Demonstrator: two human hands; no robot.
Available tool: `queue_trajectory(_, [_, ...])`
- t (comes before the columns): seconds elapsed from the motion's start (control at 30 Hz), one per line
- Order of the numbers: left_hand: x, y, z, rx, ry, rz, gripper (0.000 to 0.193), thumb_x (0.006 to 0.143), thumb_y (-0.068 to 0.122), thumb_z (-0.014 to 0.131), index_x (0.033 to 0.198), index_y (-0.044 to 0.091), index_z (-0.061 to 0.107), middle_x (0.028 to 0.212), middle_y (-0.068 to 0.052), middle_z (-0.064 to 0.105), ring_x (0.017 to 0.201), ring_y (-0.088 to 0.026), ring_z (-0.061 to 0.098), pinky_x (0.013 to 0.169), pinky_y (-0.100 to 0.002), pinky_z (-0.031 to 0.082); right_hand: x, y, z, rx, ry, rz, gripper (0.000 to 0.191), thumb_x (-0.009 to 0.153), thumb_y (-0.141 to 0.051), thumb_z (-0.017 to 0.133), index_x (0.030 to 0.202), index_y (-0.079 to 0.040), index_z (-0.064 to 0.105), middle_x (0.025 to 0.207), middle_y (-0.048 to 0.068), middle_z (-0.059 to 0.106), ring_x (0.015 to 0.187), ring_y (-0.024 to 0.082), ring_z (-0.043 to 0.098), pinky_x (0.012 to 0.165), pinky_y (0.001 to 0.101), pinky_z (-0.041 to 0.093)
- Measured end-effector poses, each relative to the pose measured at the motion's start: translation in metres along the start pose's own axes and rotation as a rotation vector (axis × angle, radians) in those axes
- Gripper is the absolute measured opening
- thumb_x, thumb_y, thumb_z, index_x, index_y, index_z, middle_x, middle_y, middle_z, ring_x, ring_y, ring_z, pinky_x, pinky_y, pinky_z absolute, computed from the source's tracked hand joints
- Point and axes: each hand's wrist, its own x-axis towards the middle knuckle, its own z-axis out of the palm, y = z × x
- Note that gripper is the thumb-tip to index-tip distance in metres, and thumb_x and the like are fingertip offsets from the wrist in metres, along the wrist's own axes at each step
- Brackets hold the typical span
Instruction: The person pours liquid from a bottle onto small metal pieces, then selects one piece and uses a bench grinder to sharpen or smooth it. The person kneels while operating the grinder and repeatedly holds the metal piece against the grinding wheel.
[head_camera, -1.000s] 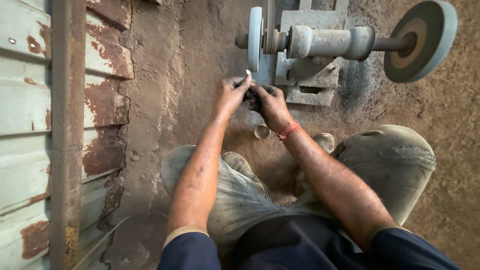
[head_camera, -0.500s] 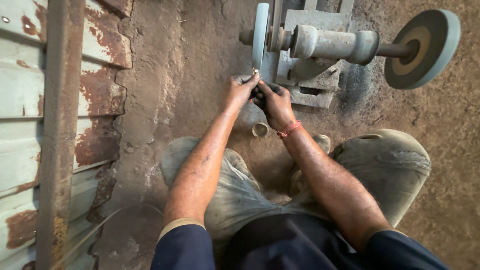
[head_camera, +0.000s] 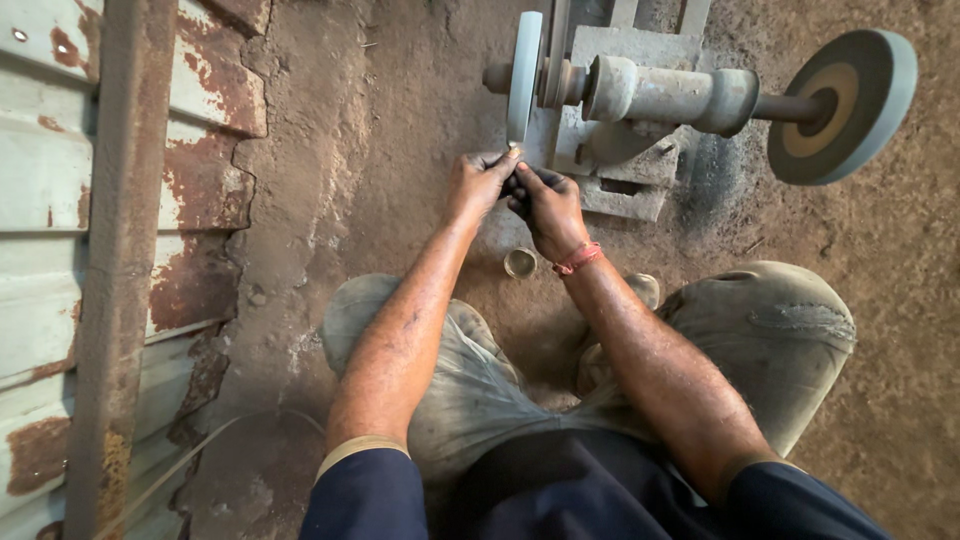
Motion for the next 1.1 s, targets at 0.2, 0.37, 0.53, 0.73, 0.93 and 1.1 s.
queue_trajectory(0.2, [-0.001,0.000,0.001,0.053,-0.006,0.032,0.029,0.097,0.026,0.072,0.083,0.001,0.078,0.068,0.000,0.070,0.057,-0.008,0.065,0.053,-0.025,0.054,0.001,0.001,-0.007,0.000,0.001,-0.008,0.019,0.100,-0.016,0.069,0.098,0.003,0.072,0.083,0.004,0.070,0.066,0.009,0.061,0.063,0.0245,0.056])
queue_trajectory(0.37, [0.008,-0.013,0.000,0.036,-0.044,0.030,0.030,0.099,0.027,0.070,0.084,0.002,0.078,0.069,0.000,0.072,0.057,-0.008,0.066,0.054,-0.025,0.054,0.000,0.000,-0.009,-0.020,-0.017,-0.022,0.019,0.101,-0.016,0.068,0.099,0.003,0.072,0.083,0.004,0.070,0.066,0.009,0.061,0.064,0.0244,0.055])
queue_trajectory(0.53, [0.016,-0.022,-0.014,0.080,-0.083,0.068,0.027,0.098,0.025,0.073,0.088,0.001,0.079,0.071,0.000,0.070,0.061,-0.007,0.061,0.056,-0.025,0.048,-0.008,-0.003,-0.002,-0.154,-0.055,-0.022,0.024,0.103,-0.021,0.065,0.103,0.001,0.073,0.085,0.002,0.071,0.066,0.009,0.060,0.061,0.0249,0.053])
queue_trajectory(0.73, [0.011,-0.023,-0.035,0.157,-0.099,0.111,0.020,0.100,0.020,0.070,0.104,0.003,0.079,0.087,0.002,0.075,0.075,-0.005,0.064,0.067,-0.024,0.054,-0.015,-0.002,0.008,-0.175,-0.145,0.014,0.023,0.102,-0.023,0.066,0.110,-0.002,0.072,0.095,0.004,0.075,0.079,0.013,0.071,0.065,0.0268,0.056])
queue_trajectory(0.93, [0.003,-0.001,-0.033,0.201,-0.154,0.079,0.019,0.102,0.017,0.066,0.110,0.005,0.078,0.092,0.001,0.077,0.079,-0.006,0.068,0.071,-0.026,0.059,-0.018,-0.007,0.008,-0.170,-0.167,-0.037,0.024,0.099,-0.018,0.070,0.117,-0.002,0.071,0.105,0.005,0.076,0.092,0.016,0.074,0.073,0.0289,0.061])
queue_trajectory(1.1, [-0.008,0.021,-0.025,0.296,-0.136,0.076,0.019,0.101,0.017,0.065,0.109,0.006,0.078,0.089,0.000,0.078,0.077,-0.007,0.071,0.069,-0.026,0.061,-0.018,-0.010,0.009,-0.189,-0.155,-0.052,0.025,0.099,-0.019,0.069,0.118,-0.003,0.071,0.106,0.005,0.076,0.094,0.016,0.074,0.073,0.0285,0.060])
